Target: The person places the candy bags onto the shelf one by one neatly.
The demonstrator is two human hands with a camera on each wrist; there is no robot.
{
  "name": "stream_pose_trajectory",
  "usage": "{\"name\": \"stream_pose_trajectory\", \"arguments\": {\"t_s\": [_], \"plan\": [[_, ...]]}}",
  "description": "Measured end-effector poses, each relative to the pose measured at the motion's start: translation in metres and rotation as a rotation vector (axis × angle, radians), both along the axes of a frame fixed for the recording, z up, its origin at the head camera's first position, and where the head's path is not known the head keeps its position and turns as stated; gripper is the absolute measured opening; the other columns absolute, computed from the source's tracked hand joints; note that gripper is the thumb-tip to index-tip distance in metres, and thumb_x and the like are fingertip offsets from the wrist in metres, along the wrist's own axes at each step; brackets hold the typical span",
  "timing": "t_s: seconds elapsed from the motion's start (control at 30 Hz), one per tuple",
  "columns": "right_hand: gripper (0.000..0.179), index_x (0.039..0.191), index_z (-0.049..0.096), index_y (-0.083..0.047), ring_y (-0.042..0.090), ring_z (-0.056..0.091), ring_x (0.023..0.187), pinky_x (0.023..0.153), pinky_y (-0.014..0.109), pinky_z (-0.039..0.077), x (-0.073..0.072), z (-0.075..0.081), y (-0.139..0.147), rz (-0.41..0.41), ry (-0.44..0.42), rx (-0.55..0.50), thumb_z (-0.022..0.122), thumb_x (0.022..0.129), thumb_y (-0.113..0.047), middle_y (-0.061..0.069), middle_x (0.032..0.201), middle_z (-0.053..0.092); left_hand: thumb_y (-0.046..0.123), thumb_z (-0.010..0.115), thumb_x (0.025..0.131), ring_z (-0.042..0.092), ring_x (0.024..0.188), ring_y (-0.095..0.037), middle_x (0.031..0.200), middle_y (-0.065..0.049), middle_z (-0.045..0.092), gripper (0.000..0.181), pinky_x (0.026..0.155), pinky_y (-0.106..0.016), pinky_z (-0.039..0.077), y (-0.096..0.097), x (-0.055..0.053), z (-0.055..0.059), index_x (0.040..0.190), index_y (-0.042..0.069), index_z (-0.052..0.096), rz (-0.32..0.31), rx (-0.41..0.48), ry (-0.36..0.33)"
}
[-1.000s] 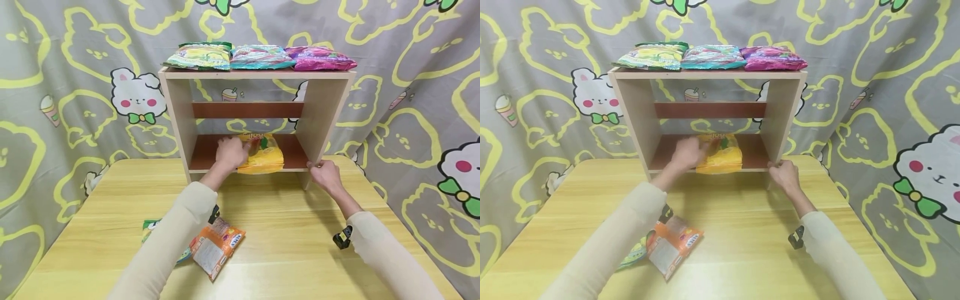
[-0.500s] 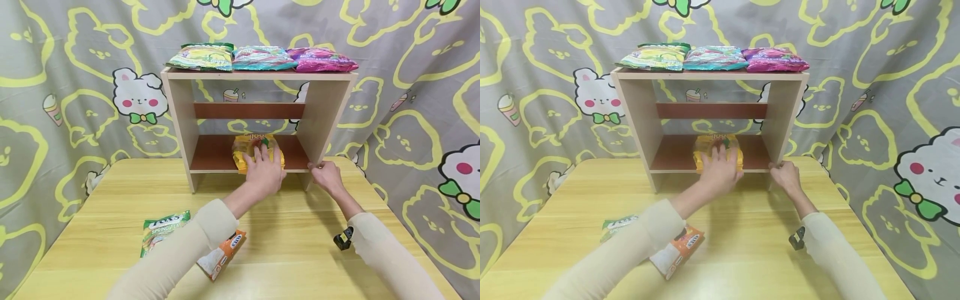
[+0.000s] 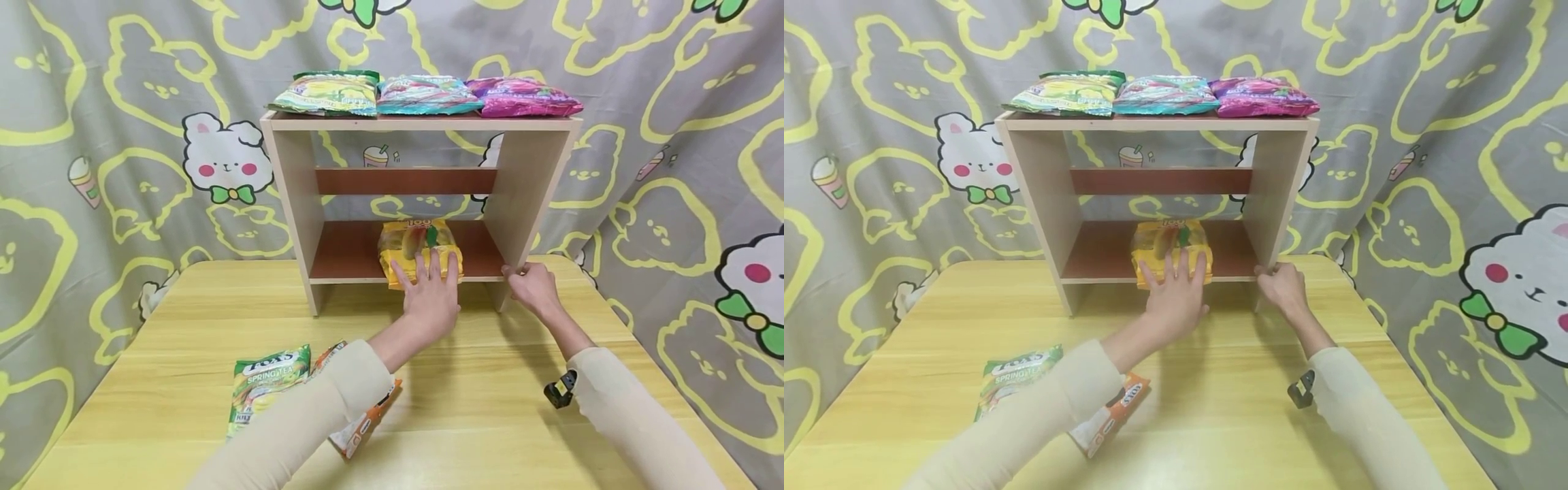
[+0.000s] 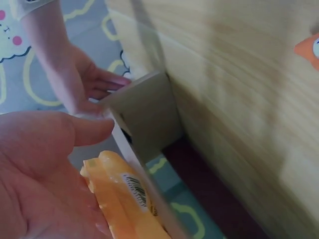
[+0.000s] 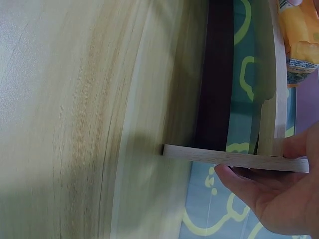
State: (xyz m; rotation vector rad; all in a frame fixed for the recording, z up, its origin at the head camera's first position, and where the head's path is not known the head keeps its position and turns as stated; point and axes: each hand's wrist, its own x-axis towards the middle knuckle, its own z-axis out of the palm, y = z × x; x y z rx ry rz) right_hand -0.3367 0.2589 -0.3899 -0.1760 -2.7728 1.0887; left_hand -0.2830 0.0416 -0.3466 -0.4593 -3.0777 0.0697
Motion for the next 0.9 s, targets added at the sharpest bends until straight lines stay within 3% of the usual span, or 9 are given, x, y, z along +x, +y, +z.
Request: {"name": "stream_pose_trajectory", "arguments": {"t_s": [0.3,0.53,0.9], "plan": [[0.046,0.104,0.072,0.003,0.038,0.073,0.08,0.056,0.03,0.046,0.001,0.0,-0.001,-0.002,0.008,0.004,0.051,0.101,-0.039,0.018,0.079,0.075,0.05,0.055,0.101,0.007,0.156,-0.042,0.171,-0.016,0.005,0.088,0.115,-0.081,0.002,-0.003,-0.003,-0.007,0.164,0.023,0.0,-0.021,0.034,0.003],[0.045,0.104,0.072,0.004,0.034,0.072,0.073,0.056,0.03,0.046,0.0,0.002,-0.001,0.004,0.025,0.014,0.052,0.101,-0.037,0.02,0.08,0.075,0.024,0.065,0.095,0.003,0.156,-0.042,0.171,-0.016,0.005,0.092,0.115,-0.08,-0.003,0.003,-0.009,-0.005,0.164,0.025,0.004,-0.02,0.125,-0.034],[0.048,0.105,0.071,0.005,0.034,0.072,0.072,0.055,0.03,0.045,0.001,0.002,-0.002,0.008,0.023,0.017,0.05,0.101,-0.037,0.024,0.084,0.074,0.031,0.069,0.093,0.003,0.157,-0.037,0.171,-0.01,0.011,0.09,0.12,-0.074,-0.003,0.026,-0.025,0.0,0.163,0.03,0.012,0.021,0.202,-0.055]]}}
